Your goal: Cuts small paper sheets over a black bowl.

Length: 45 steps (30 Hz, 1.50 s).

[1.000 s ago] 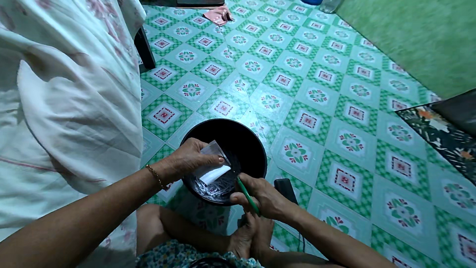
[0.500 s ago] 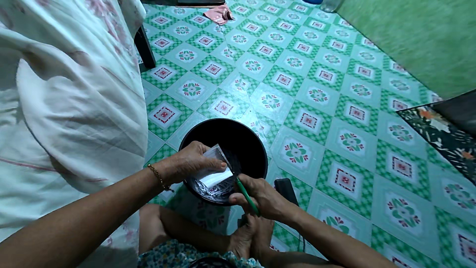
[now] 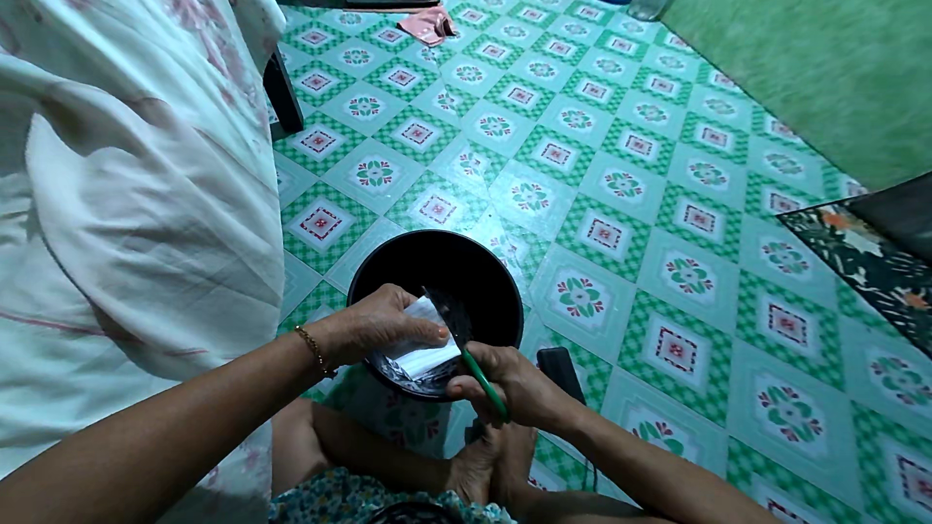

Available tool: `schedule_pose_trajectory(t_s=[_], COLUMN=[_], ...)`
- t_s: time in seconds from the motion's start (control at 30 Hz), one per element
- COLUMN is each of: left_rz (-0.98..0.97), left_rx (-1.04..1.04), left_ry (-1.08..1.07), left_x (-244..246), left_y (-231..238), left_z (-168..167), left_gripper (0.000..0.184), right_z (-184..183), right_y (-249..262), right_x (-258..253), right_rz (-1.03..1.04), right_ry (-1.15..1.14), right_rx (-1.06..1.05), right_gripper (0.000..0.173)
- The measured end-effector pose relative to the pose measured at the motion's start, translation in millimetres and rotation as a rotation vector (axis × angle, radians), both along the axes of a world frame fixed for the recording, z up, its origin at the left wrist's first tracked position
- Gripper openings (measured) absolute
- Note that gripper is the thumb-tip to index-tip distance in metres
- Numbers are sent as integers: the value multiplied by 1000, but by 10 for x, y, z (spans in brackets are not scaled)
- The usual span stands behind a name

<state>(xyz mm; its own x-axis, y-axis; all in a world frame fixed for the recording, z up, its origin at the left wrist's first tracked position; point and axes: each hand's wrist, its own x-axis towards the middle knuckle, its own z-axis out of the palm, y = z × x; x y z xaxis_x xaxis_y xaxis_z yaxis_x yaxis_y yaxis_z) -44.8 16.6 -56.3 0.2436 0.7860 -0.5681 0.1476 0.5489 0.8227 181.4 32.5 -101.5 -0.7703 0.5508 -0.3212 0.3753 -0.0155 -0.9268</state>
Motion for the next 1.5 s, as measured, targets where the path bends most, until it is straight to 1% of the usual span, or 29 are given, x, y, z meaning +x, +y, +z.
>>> schedule_pose_trajectory(t_s=[0.1, 0.17, 0.23, 0.3, 0.43, 0.63, 0.73, 0.9, 1.0, 1.13, 1.3, 1.5], left_rz=[18, 39, 58, 83, 122, 106, 55, 52, 71, 92, 85, 33], left_rx=[54, 119, 157, 176, 203, 223, 201, 184, 177, 171, 183, 137], left_ry=[71, 136, 190, 192, 168, 165, 178, 196, 195, 178, 167, 139], left_x=[-1, -26, -61, -114, -181, -148, -146, -137, -132, -130, -135, -89], left_y=[5, 12, 41, 72, 78, 35, 64, 77, 81, 82, 68, 47], left_z=[6, 24, 66, 80, 103, 88, 98, 102, 100, 88, 91, 98], left_gripper=[14, 12, 9, 7, 9, 12, 11, 11, 11, 10, 10, 14], right_z=[12, 39, 73, 75, 82, 95, 79, 54, 28, 25, 30, 34], right_y=[-8, 13, 43, 62, 70, 81, 74, 64, 49, 38, 33, 41], right_x=[-15, 21, 73, 121, 143, 89, 78, 79, 77, 66, 53, 39], right_rz=[-88, -52, 19, 74, 152, 184, 166, 142, 116, 84, 80, 161], right_ry=[97, 69, -37, -134, -202, -213, -193, -156, -118, -130, -148, -210], right_rx=[-95, -69, -8, 29, 44, 96, 113, 123, 134, 123, 172, 217], right_gripper=[22, 29, 42, 52, 60, 61, 61, 60, 56, 52, 45, 59])
